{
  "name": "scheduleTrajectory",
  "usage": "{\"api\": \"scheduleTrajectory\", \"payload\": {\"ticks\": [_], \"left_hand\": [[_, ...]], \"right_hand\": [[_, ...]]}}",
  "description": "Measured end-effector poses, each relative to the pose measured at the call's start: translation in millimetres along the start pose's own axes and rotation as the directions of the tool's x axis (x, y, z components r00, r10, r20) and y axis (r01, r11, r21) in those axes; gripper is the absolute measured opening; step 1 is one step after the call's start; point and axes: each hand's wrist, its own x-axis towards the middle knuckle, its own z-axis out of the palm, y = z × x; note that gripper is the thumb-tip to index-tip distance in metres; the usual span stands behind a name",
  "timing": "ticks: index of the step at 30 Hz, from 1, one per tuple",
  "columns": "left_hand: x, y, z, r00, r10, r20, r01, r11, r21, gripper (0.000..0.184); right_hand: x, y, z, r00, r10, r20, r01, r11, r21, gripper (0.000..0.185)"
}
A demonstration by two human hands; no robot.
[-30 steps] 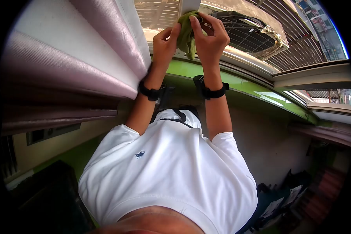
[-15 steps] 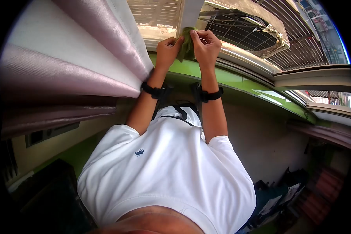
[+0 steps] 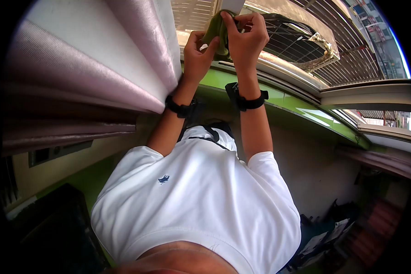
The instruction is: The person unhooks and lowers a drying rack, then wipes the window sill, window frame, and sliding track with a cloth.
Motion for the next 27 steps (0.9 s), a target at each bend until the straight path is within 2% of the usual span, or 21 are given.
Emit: {"api": "scheduleTrajectory", "payload": {"ticks": [1,3,5,7,8,9,10,11,13,14,15,16,17,18,19,21,22,24,25,26,27], "left_hand": [[-2,-8,-4,0.998,-0.069,-0.006,0.069,0.995,0.067,0.028],[-5,-25,-10,0.996,-0.059,-0.061,0.064,0.994,0.09,0.027],[-11,-38,-18,0.993,-0.049,-0.105,0.062,0.991,0.12,0.026],[-15,-48,-26,0.981,-0.149,-0.124,0.183,0.921,0.343,0.031],[-15,-52,-29,0.983,-0.139,-0.12,0.172,0.926,0.337,0.031],[-16,-53,-34,0.968,-0.231,-0.1,0.251,0.865,0.433,0.032],[-17,-59,-38,0.943,-0.321,-0.092,0.32,0.788,0.526,0.035],[-19,-66,-41,0.947,-0.309,-0.092,0.31,0.796,0.52,0.035],[-23,-86,-53,0.964,-0.246,-0.103,0.265,0.839,0.475,0.035],[-24,-93,-58,0.982,-0.157,-0.101,0.186,0.809,0.558,0.042],[-25,-90,-57,0.983,-0.148,-0.107,0.183,0.809,0.559,0.042],[-27,-87,-54,0.991,-0.066,-0.114,0.113,0.867,0.485,0.045],[-29,-84,-51,0.992,0.015,-0.124,0.037,0.912,0.408,0.047],[-29,-67,-44,0.989,-0.079,-0.126,0.117,0.937,0.33,0.048],[-25,-55,-38,0.989,-0.082,-0.125,0.119,0.935,0.333,0.048],[-22,-34,-24,1.0,0.0,-0.014,0.002,0.987,0.159,0.058],[-22,-23,-16,1.0,-0.016,-0.013,0.018,0.987,0.16,0.058],[-19,-6,-4,0.95,0.301,0.081,-0.311,0.915,0.258,0.075],[-20,-3,-2,0.954,0.288,0.085,-0.301,0.918,0.259,0.075],[-21,1,-2,0.946,0.306,0.107,-0.324,0.902,0.286,0.081],[-21,2,-2,0.936,0.327,0.129,-0.351,0.883,0.311,0.087]], "right_hand": [[-5,2,1,1.0,0.002,0.009,-0.002,1.0,-0.001,0.031],[-18,7,3,0.998,-0.02,0.063,0.028,0.99,-0.135,0.037],[-30,16,8,0.997,-0.066,0.038,0.071,0.989,-0.128,0.04],[-39,23,9,0.995,-0.088,0.046,0.094,0.984,-0.149,0.04],[-43,24,8,0.997,-0.043,0.061,0.05,0.991,-0.124,0.041],[-47,27,5,0.997,-0.058,0.059,0.065,0.99,-0.125,0.041],[-52,32,2,0.995,-0.005,0.1,0.018,0.991,-0.13,0.042],[-59,40,1,0.988,0.049,0.143,-0.03,0.99,-0.134,0.044],[-73,60,1,0.985,0.048,0.168,-0.023,0.989,-0.147,0.046],[-78,65,1,0.979,0.089,0.181,-0.058,0.984,-0.17,0.046],[-81,66,0,0.972,0.135,0.193,-0.097,0.976,-0.194,0.047],[-79,68,0,0.984,0.03,0.177,-0.006,0.99,-0.138,0.046],[-76,70,0,0.984,0.03,0.174,-0.007,0.991,-0.132,0.046],[-67,63,-2,0.988,-0.033,0.151,0.048,0.994,-0.097,0.044],[-56,55,-4,0.987,-0.096,0.128,0.105,0.992,-0.065,0.043],[-27,41,-6,0.977,-0.205,0.065,0.207,0.978,-0.033,0.04],[-13,28,-7,0.975,-0.221,0.028,0.221,0.975,-0.015,0.039],[11,14,-4,0.967,-0.256,-0.009,0.256,0.966,0.023,0.038],[15,14,-2,0.961,-0.275,-0.006,0.275,0.96,0.043,0.038],[12,14,0,0.981,-0.195,0.02,0.193,0.977,0.087,0.04],[7,18,0,0.981,-0.191,0.019,0.189,0.978,0.084,0.04]]}}
